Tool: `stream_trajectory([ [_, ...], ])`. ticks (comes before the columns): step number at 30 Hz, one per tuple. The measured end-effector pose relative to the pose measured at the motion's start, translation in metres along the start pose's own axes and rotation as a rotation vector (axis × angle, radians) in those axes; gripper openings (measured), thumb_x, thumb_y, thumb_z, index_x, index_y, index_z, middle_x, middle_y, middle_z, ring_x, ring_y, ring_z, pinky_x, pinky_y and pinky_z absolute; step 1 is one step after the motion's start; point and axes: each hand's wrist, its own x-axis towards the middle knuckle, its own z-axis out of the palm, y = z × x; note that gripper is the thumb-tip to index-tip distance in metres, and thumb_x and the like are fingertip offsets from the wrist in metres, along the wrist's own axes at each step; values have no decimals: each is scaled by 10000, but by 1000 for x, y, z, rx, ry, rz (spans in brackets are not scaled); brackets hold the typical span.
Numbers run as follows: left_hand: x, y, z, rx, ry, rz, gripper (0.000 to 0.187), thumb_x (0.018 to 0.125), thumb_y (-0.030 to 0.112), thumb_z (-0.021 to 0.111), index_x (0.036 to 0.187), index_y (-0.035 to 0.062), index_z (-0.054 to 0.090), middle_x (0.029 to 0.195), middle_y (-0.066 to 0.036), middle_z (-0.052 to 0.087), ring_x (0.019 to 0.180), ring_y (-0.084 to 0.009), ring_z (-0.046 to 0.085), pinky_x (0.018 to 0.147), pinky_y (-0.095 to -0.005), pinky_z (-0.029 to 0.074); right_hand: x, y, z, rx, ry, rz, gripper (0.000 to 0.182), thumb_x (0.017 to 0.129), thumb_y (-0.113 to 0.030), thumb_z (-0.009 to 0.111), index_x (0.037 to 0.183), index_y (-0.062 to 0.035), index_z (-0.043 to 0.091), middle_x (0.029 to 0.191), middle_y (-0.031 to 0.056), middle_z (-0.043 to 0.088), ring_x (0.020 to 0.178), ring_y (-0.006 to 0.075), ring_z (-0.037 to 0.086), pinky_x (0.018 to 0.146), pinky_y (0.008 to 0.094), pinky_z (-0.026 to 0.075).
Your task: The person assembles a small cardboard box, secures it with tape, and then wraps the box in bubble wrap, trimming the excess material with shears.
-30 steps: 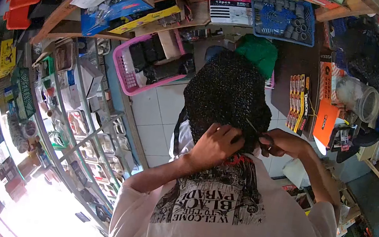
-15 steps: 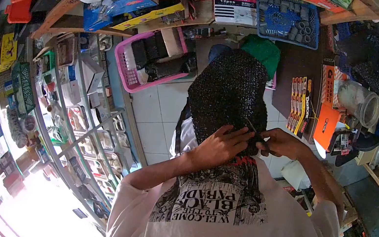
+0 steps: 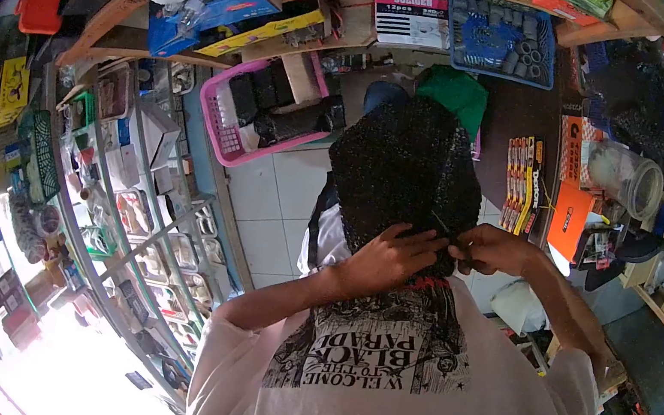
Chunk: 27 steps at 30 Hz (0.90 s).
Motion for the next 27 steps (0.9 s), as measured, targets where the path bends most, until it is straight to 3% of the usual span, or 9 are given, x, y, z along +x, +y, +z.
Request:
stream_trajectory([
  [4,-2,-2,7,-28,14,20,363,885,170,653,1230,67,603,1479,-97,547,1402,-237,498,1123,-485,380,8,10,-9,175,-39,39,387,1006,-427,663,864,-68,654,695,14,628,460,21,332,416,249,196],
  [11,-7,-9,9,-20,-43,27,442,869,186,689,1292,92,604,1474,-91,551,1416,-241,484,1149,-494,350,23,17,-10,51,-26,-31,369,989,-422,691,862,-79,647,663,-19,577,461,19,324,421,240,200],
  [14,-1,-8,-15,-237,11,-82,508,906,266,723,1360,92,575,1468,-84,552,1425,-281,471,1145,-511,356,22,11,-5,-53,-12,-52,408,984,-456,682,833,-79,644,628,-40,497,473,37,307,438,255,203],
  [17,0,-22,-49,-715,38,-289,570,940,371,726,1396,79,547,1489,-105,530,1422,-338,458,1138,-534,365,26,18,-3,-103,2,-83,488,978,-525,660,780,-79,641,577,-64,375,497,73,286,466,288,204],
  [18,-4,-39,-52,-805,68,-375,553,945,326,712,1410,85,536,1480,-110,537,1408,-332,471,1137,-517,376,24,13,0,-140,18,-68,481,980,-517,661,780,-80,640,573,-63,368,498,74,287,468,292,207],
  [21,-39,-129,-7,-675,244,-809,530,957,191,669,1454,103,505,1452,-124,561,1366,-316,510,1133,-466,408,26,12,6,-151,17,-57,466,979,-502,668,779,-82,639,559,-61,355,497,79,287,474,306,215],
  [23,-61,-166,26,-648,276,-831,540,966,101,640,1483,115,484,1434,-133,576,1338,-305,535,1130,-433,430,30,10,5,-185,26,-84,456,976,-496,675,786,-83,642,564,-57,382,504,78,306,479,308,233],
  [26,-58,-166,14,-1031,313,-737,488,962,55,670,1432,81,542,1285,-115,673,1183,-269,645,1074,-407,495,29,7,7,-260,92,-128,430,972,-477,691,821,-77,653,613,-42,481,540,76,381,499,302,306],
  [27,-45,-174,14,-1483,420,-990,485,955,93,698,1416,50,555,1274,-120,682,1171,-239,649,1046,-401,511,25,0,10,-264,121,-127,417,971,-467,697,843,-72,657,643,-35,520,560,77,420,515,301,349],
])
